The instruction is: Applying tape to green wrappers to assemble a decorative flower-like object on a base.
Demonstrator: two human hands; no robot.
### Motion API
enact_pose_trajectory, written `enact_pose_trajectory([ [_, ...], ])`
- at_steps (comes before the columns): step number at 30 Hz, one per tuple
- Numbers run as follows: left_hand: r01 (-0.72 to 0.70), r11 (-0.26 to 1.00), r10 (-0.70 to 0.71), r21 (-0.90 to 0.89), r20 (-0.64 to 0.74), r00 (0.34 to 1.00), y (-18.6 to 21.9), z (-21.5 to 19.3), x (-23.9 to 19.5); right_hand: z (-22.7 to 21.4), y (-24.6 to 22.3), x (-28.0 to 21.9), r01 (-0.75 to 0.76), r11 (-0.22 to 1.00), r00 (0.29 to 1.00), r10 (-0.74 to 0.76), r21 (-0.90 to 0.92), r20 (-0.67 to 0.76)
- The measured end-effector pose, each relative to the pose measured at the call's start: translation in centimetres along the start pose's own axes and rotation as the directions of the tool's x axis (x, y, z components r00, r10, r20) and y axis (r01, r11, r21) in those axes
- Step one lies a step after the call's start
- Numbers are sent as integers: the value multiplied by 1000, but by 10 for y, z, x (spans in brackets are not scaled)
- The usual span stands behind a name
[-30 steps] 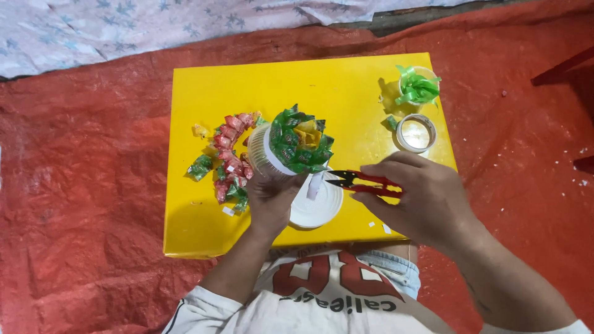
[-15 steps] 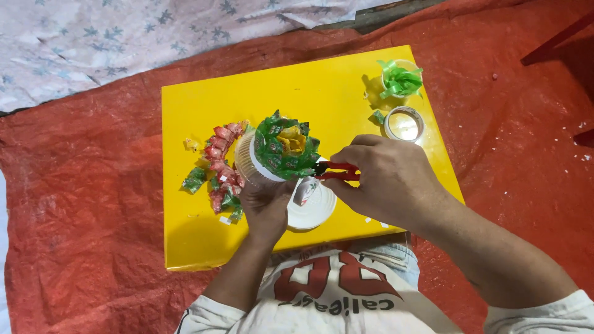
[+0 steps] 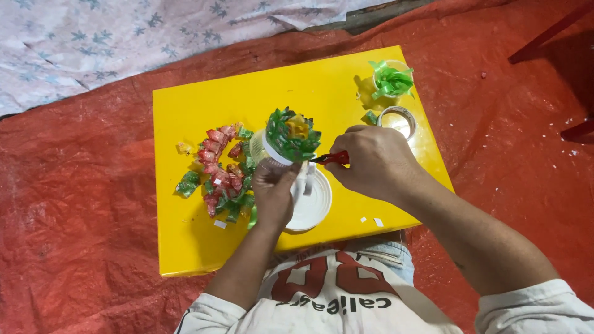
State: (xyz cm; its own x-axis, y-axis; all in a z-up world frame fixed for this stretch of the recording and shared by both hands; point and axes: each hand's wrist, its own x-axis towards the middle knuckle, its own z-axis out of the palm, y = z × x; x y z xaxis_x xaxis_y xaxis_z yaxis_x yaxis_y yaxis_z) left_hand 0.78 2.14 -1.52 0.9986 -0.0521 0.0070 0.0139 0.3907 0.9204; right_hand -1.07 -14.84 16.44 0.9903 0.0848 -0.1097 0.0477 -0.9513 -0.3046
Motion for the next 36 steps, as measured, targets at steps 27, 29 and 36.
enact_pose_trajectory([
  [27,265,765,-289,-587,55,956,13,-22,16,240,51,-13,446,884,829,-348,142,-439],
  [29,231,783,-265,-577,26,964,31,-33,17,242,24,-16,498,862,800,-416,92,-432],
  [36,119,786,-205,-606,-74,976,38,-75,13,301,18,-19,553,832,713,-493,-31,-499],
])
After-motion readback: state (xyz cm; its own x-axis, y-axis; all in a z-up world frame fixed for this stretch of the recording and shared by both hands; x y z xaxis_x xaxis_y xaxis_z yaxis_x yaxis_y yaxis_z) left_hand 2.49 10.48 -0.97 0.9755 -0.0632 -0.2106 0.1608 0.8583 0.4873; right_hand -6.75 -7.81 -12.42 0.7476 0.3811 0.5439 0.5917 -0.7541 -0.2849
